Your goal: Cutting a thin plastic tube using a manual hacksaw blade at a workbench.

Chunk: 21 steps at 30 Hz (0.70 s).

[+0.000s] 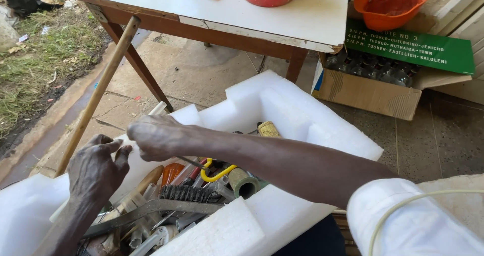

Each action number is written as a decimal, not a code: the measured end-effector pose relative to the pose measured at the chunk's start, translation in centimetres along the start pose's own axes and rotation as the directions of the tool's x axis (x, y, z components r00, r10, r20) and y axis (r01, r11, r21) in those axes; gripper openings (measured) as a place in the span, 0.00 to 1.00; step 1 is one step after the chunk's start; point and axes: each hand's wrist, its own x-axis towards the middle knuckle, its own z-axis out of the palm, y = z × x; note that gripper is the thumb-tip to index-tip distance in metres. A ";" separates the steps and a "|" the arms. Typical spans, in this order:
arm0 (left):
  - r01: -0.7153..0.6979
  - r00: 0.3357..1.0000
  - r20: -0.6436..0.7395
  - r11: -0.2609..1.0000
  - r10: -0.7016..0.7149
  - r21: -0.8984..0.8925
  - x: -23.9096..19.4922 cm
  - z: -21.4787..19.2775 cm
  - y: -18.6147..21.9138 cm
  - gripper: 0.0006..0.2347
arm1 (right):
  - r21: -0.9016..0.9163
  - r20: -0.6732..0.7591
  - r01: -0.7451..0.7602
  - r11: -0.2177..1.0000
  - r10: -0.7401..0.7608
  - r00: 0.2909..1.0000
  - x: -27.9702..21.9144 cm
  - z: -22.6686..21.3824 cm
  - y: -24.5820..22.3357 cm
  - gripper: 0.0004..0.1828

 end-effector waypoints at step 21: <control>0.011 0.996 -0.090 0.990 -0.023 -0.140 0.1 1.5 -1.6 0.13 | 0.069 0.019 0.035 0.997 -0.036 0.999 0.1 0.9 1.1 0.18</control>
